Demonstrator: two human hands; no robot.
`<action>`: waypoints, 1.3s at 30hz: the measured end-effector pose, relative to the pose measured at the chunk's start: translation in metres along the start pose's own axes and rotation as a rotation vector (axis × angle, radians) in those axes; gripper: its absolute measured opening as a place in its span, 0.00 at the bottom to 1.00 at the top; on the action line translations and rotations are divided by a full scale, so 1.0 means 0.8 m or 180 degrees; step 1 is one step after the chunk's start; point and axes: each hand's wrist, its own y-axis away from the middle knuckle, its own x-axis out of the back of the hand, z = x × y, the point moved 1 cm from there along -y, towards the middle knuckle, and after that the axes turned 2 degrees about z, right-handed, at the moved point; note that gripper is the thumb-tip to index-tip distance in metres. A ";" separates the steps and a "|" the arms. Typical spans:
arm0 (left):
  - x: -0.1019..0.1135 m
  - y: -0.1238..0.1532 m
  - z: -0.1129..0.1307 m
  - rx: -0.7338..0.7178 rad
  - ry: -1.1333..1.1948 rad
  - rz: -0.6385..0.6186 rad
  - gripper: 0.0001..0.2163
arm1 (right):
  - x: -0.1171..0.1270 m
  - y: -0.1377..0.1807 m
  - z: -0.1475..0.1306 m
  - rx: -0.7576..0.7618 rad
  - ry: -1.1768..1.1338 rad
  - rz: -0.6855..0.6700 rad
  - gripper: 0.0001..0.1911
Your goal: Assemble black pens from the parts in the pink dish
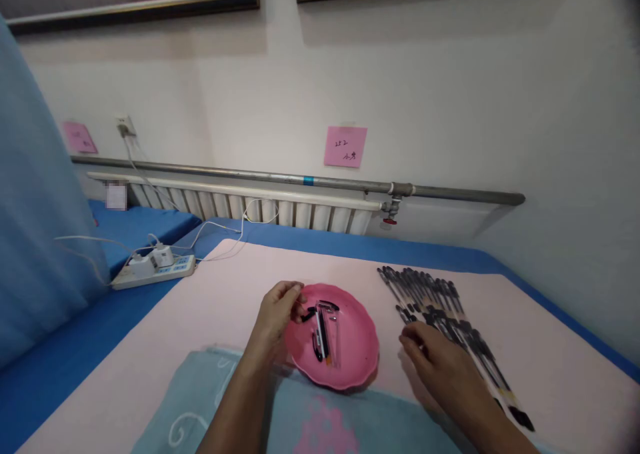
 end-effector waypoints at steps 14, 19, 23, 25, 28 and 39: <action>-0.027 0.009 -0.032 -0.0770 -0.2341 -0.0440 0.05 | -0.073 -0.067 -0.080 0.0830 0.0202 -0.1392 0.11; -0.042 0.020 -0.042 -0.0491 -0.2770 -0.0173 0.05 | -0.078 -0.064 -0.079 0.0736 0.0202 -0.1583 0.11; -0.045 0.023 -0.037 -0.0115 -0.2710 0.0114 0.08 | -0.075 -0.065 -0.081 0.0633 0.0103 -0.1581 0.14; -0.046 0.021 -0.038 -0.0053 -0.2535 0.0206 0.09 | -0.075 -0.065 -0.081 0.0565 0.0048 -0.1560 0.15; -0.046 0.014 -0.046 -0.0138 -0.2149 0.0314 0.11 | -0.078 -0.064 -0.081 0.0447 -0.0036 -0.1518 0.15; -0.028 -0.003 -0.052 -0.0115 -0.1863 0.0119 0.11 | -0.067 -0.079 -0.069 0.0151 -0.0748 -0.1096 0.13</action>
